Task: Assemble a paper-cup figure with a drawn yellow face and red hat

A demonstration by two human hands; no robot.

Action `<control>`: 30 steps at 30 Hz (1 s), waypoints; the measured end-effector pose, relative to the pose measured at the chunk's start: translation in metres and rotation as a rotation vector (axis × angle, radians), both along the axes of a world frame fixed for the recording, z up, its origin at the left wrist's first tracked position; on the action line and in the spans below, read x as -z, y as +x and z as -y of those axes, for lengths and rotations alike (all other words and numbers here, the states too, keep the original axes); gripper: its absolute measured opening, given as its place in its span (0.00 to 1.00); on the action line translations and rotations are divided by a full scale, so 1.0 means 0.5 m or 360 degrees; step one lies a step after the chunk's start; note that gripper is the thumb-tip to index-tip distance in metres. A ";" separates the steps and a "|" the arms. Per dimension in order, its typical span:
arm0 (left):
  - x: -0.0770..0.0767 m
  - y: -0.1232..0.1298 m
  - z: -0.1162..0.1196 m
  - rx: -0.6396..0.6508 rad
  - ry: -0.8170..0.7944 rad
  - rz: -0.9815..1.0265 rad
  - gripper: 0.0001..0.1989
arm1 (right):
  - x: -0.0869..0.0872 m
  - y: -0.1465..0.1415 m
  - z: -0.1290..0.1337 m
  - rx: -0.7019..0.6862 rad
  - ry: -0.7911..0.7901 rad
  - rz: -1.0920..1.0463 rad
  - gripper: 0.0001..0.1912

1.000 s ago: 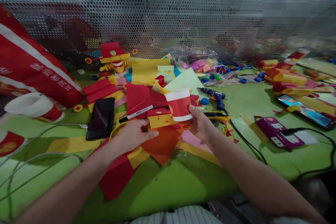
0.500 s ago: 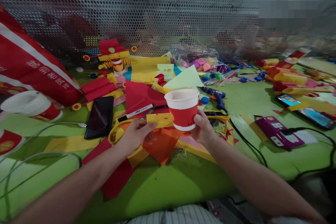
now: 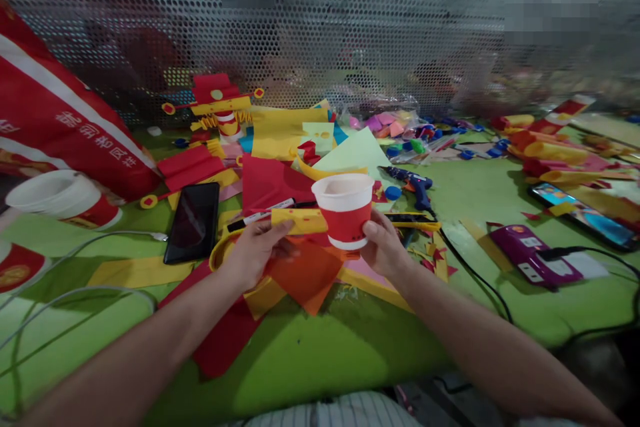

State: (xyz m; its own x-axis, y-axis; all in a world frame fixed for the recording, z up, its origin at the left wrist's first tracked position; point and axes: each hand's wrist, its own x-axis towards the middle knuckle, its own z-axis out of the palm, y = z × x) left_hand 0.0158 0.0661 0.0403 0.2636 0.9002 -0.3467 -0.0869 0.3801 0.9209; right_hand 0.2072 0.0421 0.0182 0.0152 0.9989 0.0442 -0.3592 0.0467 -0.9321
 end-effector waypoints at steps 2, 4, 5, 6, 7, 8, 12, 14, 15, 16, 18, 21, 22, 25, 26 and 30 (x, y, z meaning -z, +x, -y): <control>-0.002 -0.007 -0.011 -0.0198 0.0203 -0.0058 0.13 | -0.004 0.006 -0.003 0.0075 -0.0010 0.0037 0.31; -0.006 -0.016 -0.022 -0.0388 0.0382 -0.0097 0.14 | -0.009 0.016 -0.006 0.0054 0.0008 0.0140 0.31; -0.007 -0.021 -0.028 -0.0470 0.0462 -0.0110 0.14 | -0.012 0.022 -0.006 0.0011 0.0032 0.0240 0.32; -0.007 -0.025 -0.032 -0.0542 0.0536 -0.0117 0.14 | -0.015 0.027 -0.005 -0.0048 0.0060 0.0386 0.32; -0.007 -0.028 -0.035 -0.0593 0.0606 -0.0127 0.14 | -0.018 0.031 -0.004 -0.0113 0.0080 0.0581 0.33; -0.004 -0.030 -0.036 -0.0613 0.0672 -0.0145 0.15 | -0.023 0.034 -0.002 -0.0184 0.0086 0.0821 0.34; 0.011 -0.024 -0.026 -0.0484 0.0811 -0.0300 0.16 | -0.047 0.022 0.010 -0.0417 0.0044 0.1793 0.33; 0.015 -0.013 -0.013 -0.0333 0.0799 -0.0416 0.16 | -0.057 0.009 0.014 -0.0470 0.0111 0.2026 0.31; 0.016 -0.006 -0.006 -0.0254 0.0805 -0.0477 0.15 | -0.060 0.004 0.016 -0.0472 0.0176 0.2066 0.30; 0.015 0.000 0.001 -0.0173 0.0806 -0.0535 0.15 | -0.061 -0.001 0.017 -0.0459 0.0251 0.2068 0.30; 0.013 0.011 0.011 -0.0073 0.0807 -0.0597 0.13 | -0.061 -0.006 0.019 -0.0358 0.0403 0.1990 0.30; 0.014 0.022 0.020 -0.0021 0.0773 -0.0588 0.14 | -0.053 -0.006 0.022 -0.0064 0.0572 0.1765 0.30; 0.017 0.024 0.022 -0.0012 0.0741 -0.0573 0.14 | -0.049 -0.006 0.023 0.0032 0.0602 0.1683 0.31; 0.031 0.029 0.024 -0.0056 0.0661 -0.0520 0.15 | -0.029 -0.010 0.024 0.0178 0.0589 0.1372 0.37; 0.036 0.031 0.025 -0.0091 0.0670 -0.0495 0.16 | -0.021 -0.013 0.023 0.0182 0.0557 0.1241 0.40; 0.049 0.034 0.027 -0.0139 0.0780 -0.0468 0.17 | 0.010 -0.026 0.015 0.0228 0.0493 0.0779 0.50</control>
State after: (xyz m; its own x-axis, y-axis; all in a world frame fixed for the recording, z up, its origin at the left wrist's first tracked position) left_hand 0.0328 0.0527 0.0160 0.1368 0.9882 0.0686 0.1878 -0.0938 0.9777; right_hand 0.1942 0.0344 0.0130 0.0534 0.9279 0.3689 0.1385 0.3590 -0.9230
